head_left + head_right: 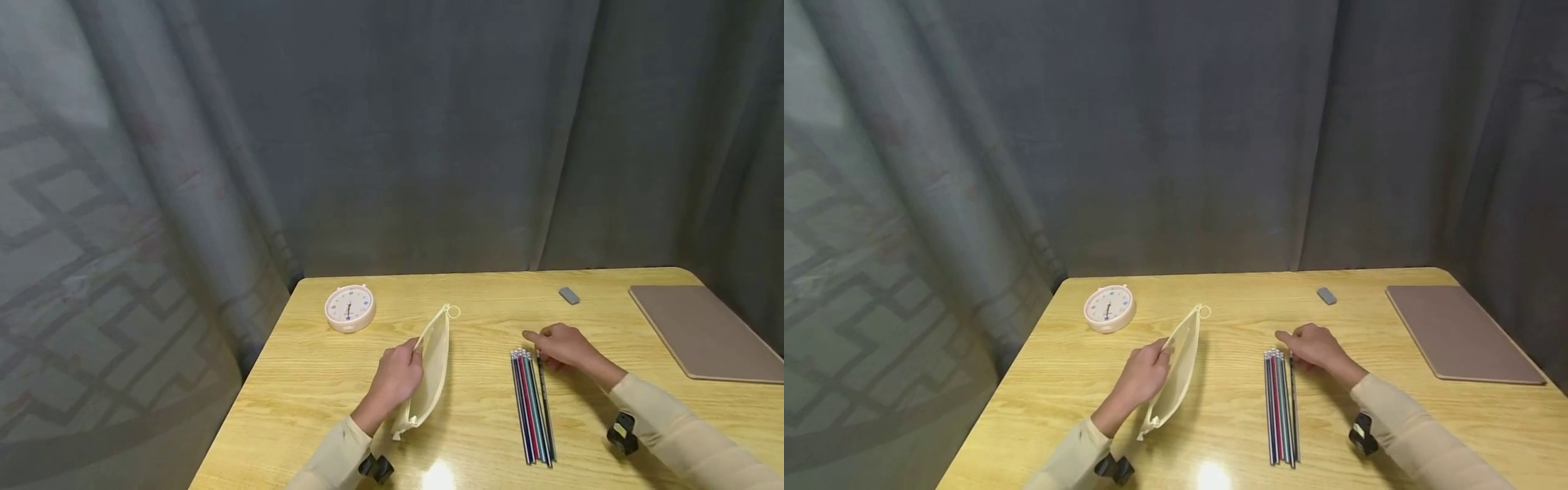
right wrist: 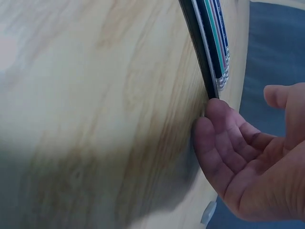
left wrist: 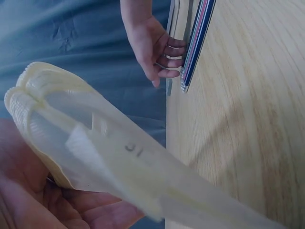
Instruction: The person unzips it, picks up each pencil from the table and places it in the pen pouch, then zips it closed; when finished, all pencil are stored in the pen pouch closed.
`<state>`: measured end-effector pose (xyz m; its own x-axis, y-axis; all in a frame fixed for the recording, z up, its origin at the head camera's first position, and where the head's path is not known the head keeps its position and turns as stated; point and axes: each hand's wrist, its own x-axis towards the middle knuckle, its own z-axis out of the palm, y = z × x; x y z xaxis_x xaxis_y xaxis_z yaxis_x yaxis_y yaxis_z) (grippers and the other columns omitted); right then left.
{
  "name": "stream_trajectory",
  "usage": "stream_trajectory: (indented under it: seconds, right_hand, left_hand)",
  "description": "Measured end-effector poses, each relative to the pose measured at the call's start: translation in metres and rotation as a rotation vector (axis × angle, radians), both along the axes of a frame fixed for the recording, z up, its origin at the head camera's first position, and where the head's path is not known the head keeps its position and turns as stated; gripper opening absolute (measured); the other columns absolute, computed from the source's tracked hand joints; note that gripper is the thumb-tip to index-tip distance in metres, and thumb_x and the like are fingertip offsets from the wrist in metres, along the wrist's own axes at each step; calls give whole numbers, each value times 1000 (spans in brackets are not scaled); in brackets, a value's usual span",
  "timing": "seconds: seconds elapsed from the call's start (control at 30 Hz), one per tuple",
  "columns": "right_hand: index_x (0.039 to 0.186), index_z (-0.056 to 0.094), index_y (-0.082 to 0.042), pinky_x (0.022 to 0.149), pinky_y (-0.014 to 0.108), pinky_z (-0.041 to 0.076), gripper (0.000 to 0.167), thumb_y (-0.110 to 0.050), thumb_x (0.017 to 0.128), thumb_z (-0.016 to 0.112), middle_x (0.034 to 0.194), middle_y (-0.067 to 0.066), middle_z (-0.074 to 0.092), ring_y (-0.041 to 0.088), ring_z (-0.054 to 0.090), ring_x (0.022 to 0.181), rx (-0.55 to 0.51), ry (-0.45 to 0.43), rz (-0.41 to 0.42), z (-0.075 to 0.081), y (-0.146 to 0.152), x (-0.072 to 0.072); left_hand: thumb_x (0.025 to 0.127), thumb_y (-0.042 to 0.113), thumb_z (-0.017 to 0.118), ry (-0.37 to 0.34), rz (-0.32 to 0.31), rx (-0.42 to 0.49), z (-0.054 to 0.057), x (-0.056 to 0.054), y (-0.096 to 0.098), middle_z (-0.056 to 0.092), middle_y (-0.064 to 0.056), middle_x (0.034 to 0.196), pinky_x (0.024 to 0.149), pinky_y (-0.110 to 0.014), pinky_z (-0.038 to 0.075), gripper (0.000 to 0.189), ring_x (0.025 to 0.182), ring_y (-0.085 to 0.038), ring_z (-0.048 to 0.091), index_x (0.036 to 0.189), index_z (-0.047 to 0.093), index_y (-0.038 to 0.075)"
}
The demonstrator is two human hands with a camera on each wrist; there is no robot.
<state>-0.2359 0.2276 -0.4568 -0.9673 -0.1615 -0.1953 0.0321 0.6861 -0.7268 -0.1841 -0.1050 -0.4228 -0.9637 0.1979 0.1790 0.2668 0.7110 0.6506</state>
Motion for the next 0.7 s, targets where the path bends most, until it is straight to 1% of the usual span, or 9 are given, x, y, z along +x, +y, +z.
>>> stream_trajectory:
  seconds: [0.13, 0.23, 0.33, 0.4, 0.5, 0.57, 0.63, 0.7]
  right_hand:
    - [82, 61, -2, 50, 31, 51, 44, -39, 106, 55, 68, 5, 61, 16, 59, 58, 6, -2, -23, 0, 1, 3]
    - [85, 61, -1, 50, 31, 53, 42, -38, 104, 58, 69, 6, 63, 17, 61, 58, 18, -8, -44, -2, 3, 5]
    - [89, 62, 1, 51, 32, 54, 39, -36, 102, 62, 70, 6, 63, 17, 62, 59, 22, -16, -60, -3, 4, 6]
    - [89, 62, 0, 51, 31, 54, 36, -33, 99, 66, 68, 6, 63, 17, 61, 59, 18, -23, -61, -5, 6, 7]
    - [85, 63, 0, 51, 32, 55, 30, -26, 95, 73, 65, 6, 63, 17, 61, 57, 18, -1, -43, -7, 8, 10]
    - [83, 62, -1, 50, 32, 56, 27, -21, 90, 78, 64, 5, 63, 16, 61, 56, 29, 28, -37, -8, 9, 12]
    - [81, 61, -1, 50, 32, 57, 26, -16, 86, 82, 64, 5, 63, 16, 62, 55, 38, 55, -33, -9, 9, 14]
    - [81, 60, -1, 50, 31, 57, 26, -12, 82, 84, 65, 5, 63, 16, 63, 55, 42, 63, -43, -9, 8, 16]
  left_hand:
    - [104, 9, 44, -2, -7, -6, -1, 0, 0, 75, -21, 107, 71, -44, 59, 35, 86, -30, 70, 127, 68, -1]
    - [104, 9, 44, -1, 0, -10, -2, 0, -1, 75, -19, 102, 70, -44, 58, 34, 84, -29, 69, 124, 69, -1]
    - [104, 9, 43, -12, 1, -1, -1, 0, -2, 74, -19, 98, 67, -42, 57, 34, 80, -28, 67, 124, 69, -1]
    - [104, 9, 43, -16, -6, 5, -1, 0, -2, 73, -19, 96, 65, -41, 56, 34, 77, -27, 66, 125, 68, -2]
    - [105, 10, 43, -27, -8, 16, 0, 0, -2, 73, -21, 100, 66, -41, 57, 35, 79, -28, 66, 128, 67, -3]
    - [105, 10, 43, -27, -4, 18, 1, 1, -2, 74, -22, 105, 69, -42, 58, 36, 83, -29, 68, 129, 67, -3]
    - [105, 10, 43, -32, 2, 19, 1, 1, -2, 73, -23, 110, 72, -44, 59, 36, 87, -31, 69, 130, 66, -3]
    - [105, 10, 44, -37, 2, 22, 1, 2, -2, 73, -24, 113, 74, -46, 60, 37, 90, -33, 70, 131, 66, -3]
